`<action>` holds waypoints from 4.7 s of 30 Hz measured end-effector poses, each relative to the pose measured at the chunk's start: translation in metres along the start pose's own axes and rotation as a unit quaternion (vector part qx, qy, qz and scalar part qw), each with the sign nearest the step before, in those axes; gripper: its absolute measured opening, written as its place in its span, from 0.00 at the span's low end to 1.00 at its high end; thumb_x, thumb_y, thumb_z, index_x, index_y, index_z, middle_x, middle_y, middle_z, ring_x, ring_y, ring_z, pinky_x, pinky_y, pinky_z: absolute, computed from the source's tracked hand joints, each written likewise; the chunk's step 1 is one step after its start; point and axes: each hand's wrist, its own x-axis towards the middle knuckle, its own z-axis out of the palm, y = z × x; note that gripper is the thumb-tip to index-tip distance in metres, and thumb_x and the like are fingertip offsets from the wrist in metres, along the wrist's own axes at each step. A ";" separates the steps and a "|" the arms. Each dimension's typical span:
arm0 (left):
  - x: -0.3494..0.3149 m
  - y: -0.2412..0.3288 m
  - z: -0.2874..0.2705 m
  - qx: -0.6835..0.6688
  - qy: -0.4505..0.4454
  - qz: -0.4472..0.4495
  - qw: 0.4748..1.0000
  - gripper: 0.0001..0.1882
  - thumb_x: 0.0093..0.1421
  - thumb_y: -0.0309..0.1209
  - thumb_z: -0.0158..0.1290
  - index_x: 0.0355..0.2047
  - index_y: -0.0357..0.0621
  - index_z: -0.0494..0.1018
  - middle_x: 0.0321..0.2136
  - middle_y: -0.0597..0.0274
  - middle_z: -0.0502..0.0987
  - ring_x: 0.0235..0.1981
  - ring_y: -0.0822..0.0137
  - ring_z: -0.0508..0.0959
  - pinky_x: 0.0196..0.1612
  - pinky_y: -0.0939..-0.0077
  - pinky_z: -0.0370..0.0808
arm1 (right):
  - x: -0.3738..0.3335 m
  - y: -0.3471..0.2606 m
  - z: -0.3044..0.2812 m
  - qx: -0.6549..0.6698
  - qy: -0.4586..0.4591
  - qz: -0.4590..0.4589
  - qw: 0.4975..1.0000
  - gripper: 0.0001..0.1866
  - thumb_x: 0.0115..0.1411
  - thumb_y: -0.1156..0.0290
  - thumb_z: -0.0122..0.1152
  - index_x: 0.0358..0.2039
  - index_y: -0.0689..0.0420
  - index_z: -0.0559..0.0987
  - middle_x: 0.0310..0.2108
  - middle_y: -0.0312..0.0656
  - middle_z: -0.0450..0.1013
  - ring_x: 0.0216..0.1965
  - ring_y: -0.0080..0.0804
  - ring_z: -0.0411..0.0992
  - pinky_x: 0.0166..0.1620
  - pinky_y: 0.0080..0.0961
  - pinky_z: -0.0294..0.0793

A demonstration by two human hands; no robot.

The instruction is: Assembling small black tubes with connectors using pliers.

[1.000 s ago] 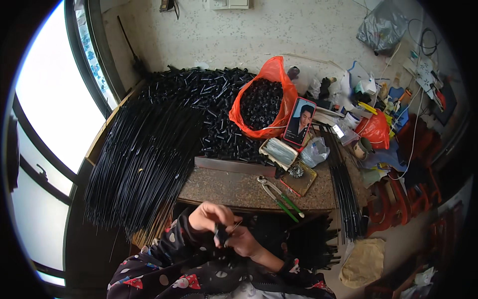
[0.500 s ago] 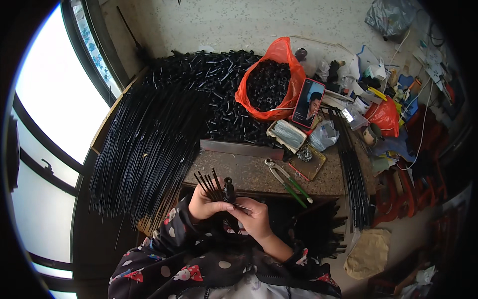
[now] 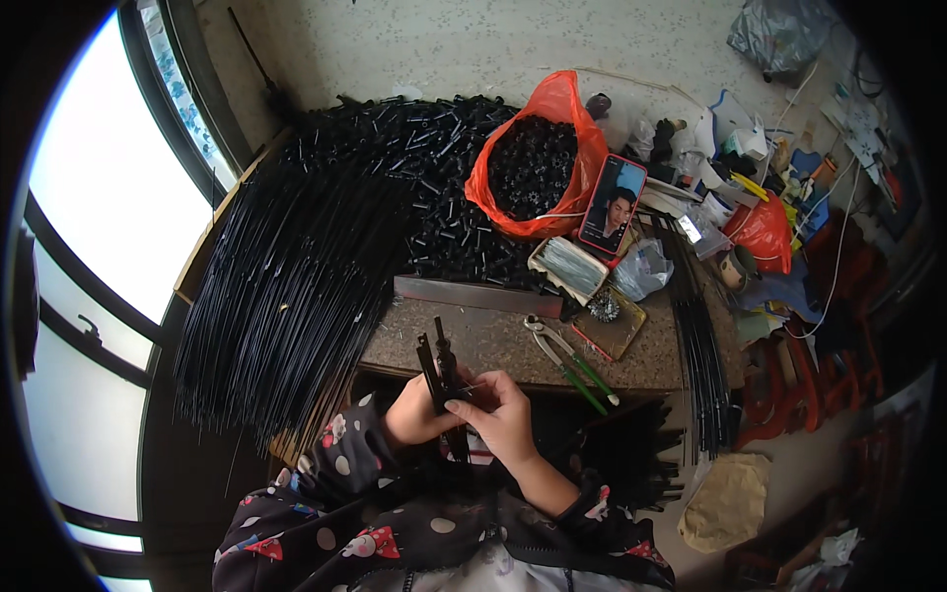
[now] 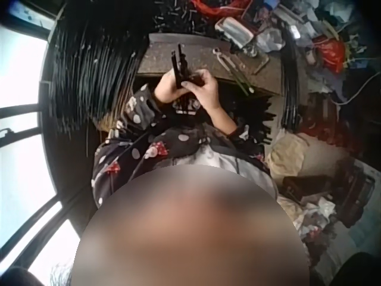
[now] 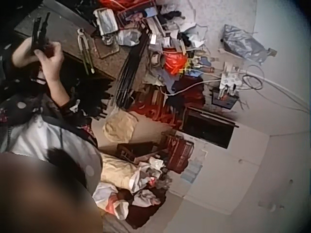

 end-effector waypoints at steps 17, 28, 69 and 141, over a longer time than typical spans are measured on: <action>-0.006 -0.006 0.027 -0.323 0.089 -0.098 0.937 0.15 0.46 0.15 0.48 0.37 0.34 0.69 0.28 0.63 0.73 0.32 0.76 0.72 0.35 0.80 0.70 | 0.016 -0.008 -0.008 0.076 -0.058 0.026 0.995 0.32 0.40 0.77 0.71 0.45 0.57 0.63 0.30 0.31 0.63 0.32 0.17 0.65 0.35 0.13 0.67; 0.034 0.054 -0.027 -0.244 0.025 -0.016 0.969 0.09 0.52 0.19 0.51 0.32 0.38 0.62 0.30 0.55 0.73 0.38 0.65 0.73 0.44 0.72 0.69 | -0.009 -0.091 0.000 -0.390 0.026 -0.483 0.784 0.14 0.40 0.79 0.65 0.31 0.62 0.78 0.25 0.39 0.69 0.26 0.36 0.67 0.29 0.26 0.68; 0.040 0.069 -0.069 -0.231 0.096 -0.018 0.968 0.36 0.31 0.38 0.72 0.39 0.37 0.69 0.21 0.74 0.69 0.23 0.83 0.66 0.26 0.87 0.63 | -0.027 -0.079 -0.028 -0.040 -0.365 0.201 0.908 0.25 0.47 0.72 0.66 0.44 0.60 0.65 0.26 0.42 0.71 0.20 0.23 0.70 0.24 0.19 0.70; 0.020 0.059 -0.086 -0.357 0.117 0.031 0.926 0.12 0.52 0.24 0.55 0.35 0.39 0.65 0.24 0.67 0.70 0.25 0.78 0.70 0.30 0.83 0.67 | -0.019 -0.098 -0.037 0.052 -0.191 0.078 0.977 0.13 0.51 0.81 0.57 0.38 0.63 0.68 0.45 0.40 0.60 0.43 0.29 0.66 0.42 0.20 0.67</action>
